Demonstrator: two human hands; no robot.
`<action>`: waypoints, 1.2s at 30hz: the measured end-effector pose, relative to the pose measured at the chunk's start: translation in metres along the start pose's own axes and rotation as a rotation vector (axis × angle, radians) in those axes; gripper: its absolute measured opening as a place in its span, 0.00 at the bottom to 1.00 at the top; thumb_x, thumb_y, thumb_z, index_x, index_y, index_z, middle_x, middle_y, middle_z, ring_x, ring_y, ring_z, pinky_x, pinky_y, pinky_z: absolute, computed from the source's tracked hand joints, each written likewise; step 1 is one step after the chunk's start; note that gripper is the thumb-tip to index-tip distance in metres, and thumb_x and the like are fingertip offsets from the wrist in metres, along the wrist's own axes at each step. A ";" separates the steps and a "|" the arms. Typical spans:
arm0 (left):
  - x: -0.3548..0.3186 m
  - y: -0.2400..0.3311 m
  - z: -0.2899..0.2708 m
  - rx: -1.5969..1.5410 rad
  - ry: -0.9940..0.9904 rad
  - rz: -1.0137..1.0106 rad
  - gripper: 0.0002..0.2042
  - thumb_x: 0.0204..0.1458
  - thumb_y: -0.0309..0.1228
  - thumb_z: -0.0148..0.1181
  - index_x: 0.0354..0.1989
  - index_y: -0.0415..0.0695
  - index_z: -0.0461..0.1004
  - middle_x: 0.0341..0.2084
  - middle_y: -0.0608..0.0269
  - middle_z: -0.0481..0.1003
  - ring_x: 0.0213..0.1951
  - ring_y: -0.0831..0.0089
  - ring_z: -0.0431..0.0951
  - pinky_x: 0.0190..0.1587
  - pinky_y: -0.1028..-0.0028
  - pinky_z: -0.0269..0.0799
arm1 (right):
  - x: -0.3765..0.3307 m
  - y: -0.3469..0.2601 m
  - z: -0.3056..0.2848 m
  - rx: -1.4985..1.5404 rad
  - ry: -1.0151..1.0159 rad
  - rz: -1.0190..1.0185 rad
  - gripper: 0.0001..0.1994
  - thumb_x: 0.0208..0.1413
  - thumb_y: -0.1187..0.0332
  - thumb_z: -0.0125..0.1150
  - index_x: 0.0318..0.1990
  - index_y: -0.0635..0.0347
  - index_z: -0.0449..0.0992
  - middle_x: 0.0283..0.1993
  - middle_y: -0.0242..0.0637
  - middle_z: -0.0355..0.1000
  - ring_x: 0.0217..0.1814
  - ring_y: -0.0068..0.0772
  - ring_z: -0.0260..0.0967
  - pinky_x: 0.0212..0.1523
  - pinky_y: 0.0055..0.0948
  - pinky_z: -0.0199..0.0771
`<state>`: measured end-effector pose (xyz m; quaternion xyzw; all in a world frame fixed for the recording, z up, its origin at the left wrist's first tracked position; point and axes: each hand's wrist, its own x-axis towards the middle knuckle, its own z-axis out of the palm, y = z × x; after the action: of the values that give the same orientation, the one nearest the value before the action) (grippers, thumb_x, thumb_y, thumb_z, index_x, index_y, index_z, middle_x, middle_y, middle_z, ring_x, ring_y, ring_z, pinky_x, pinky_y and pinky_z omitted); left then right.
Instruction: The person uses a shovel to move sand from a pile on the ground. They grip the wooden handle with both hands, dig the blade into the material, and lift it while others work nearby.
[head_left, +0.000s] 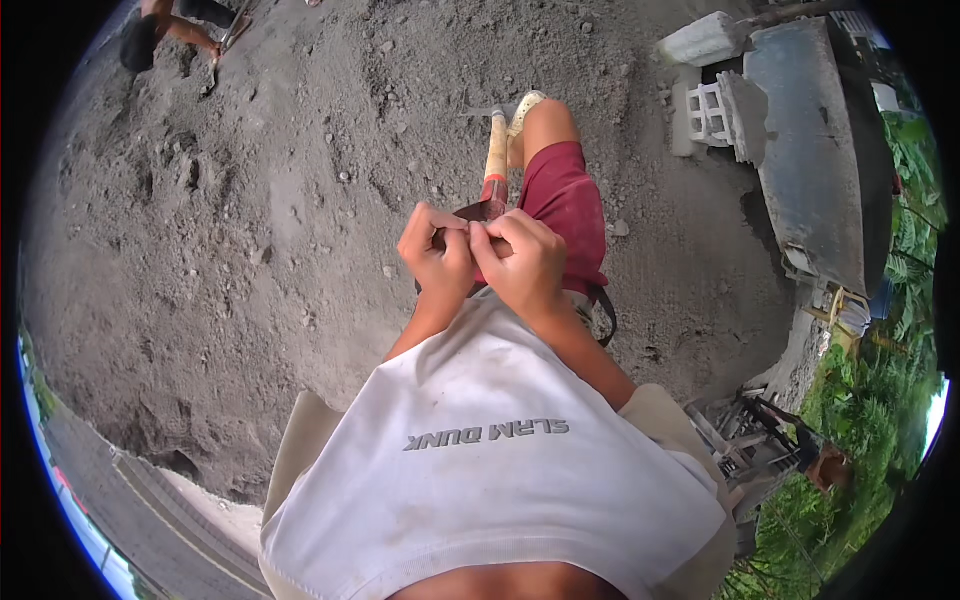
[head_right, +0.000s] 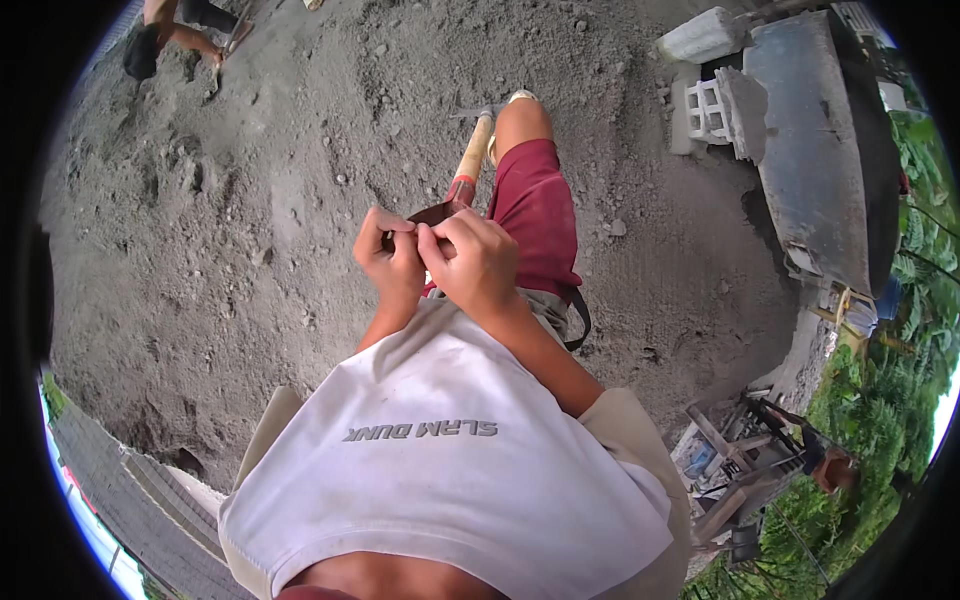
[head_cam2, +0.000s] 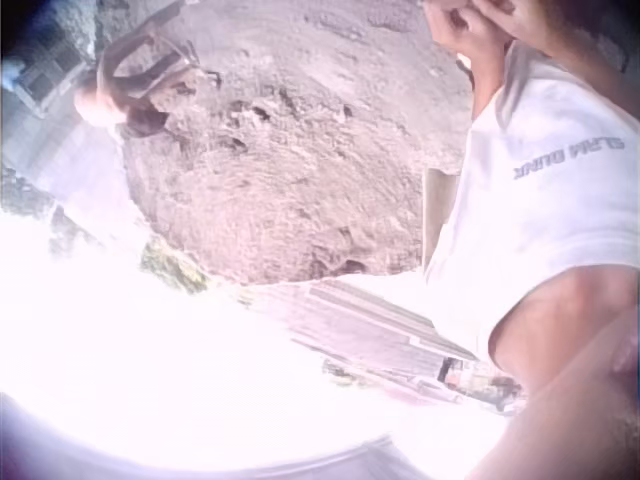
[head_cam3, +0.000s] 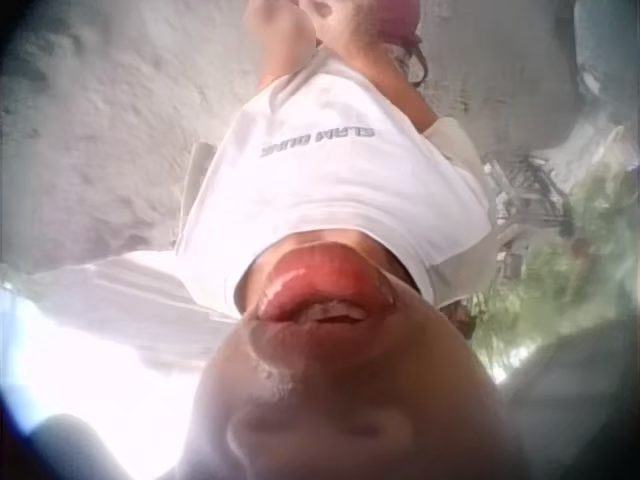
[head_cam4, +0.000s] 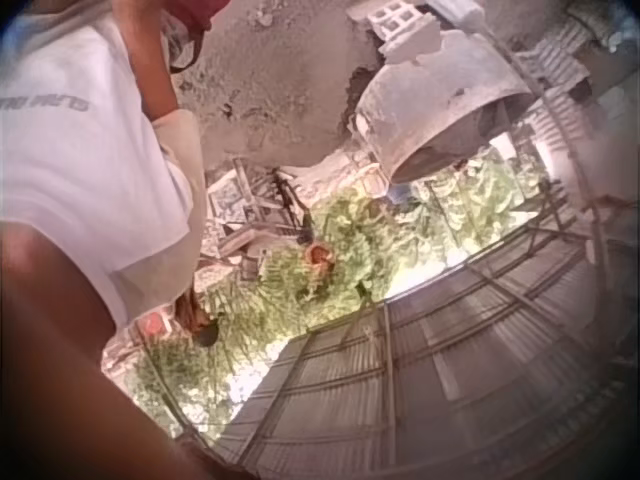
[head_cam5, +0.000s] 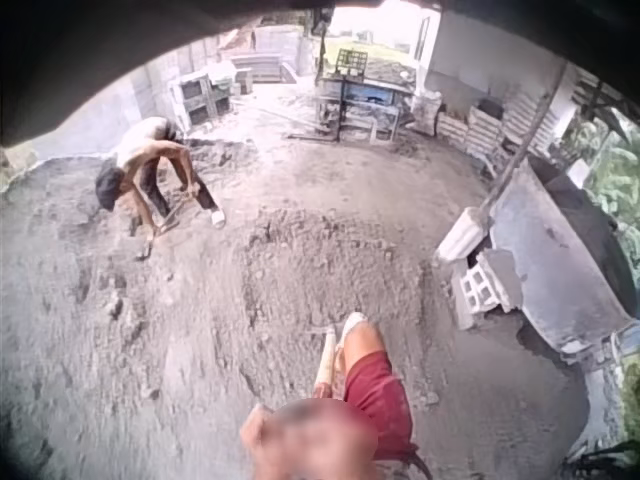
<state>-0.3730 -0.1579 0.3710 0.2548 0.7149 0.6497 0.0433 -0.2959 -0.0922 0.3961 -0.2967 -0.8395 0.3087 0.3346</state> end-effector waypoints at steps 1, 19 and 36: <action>0.018 -0.003 0.001 0.015 0.007 0.047 0.05 0.36 0.14 0.48 0.15 0.38 0.66 0.13 0.61 0.66 0.16 0.77 0.64 0.18 0.78 0.57 | 0.016 -0.002 0.003 0.006 -0.010 -0.024 0.11 0.40 0.69 0.62 0.15 0.56 0.66 0.15 0.33 0.63 0.15 0.36 0.64 0.16 0.31 0.63; -0.069 -0.080 0.101 0.195 -0.277 0.189 0.04 0.38 0.26 0.49 0.21 0.41 0.70 0.23 0.57 0.72 0.33 0.58 0.71 0.37 0.63 0.66 | -0.047 0.148 -0.042 -0.135 -0.347 0.005 0.12 0.46 0.60 0.50 0.30 0.56 0.76 0.31 0.46 0.72 0.35 0.49 0.69 0.38 0.41 0.69; -0.160 -0.122 0.041 0.706 -0.566 0.041 0.15 0.43 0.37 0.44 0.27 0.44 0.78 0.45 0.68 0.70 0.53 0.65 0.61 0.55 0.62 0.51 | -0.137 0.141 -0.015 -0.387 -0.896 0.127 0.13 0.36 0.64 0.54 0.28 0.61 0.76 0.34 0.47 0.73 0.41 0.49 0.70 0.43 0.42 0.69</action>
<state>-0.2554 -0.1911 0.2055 0.4358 0.8475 0.2714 0.1348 -0.1611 -0.0939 0.2521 -0.2421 -0.9230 0.2642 -0.1403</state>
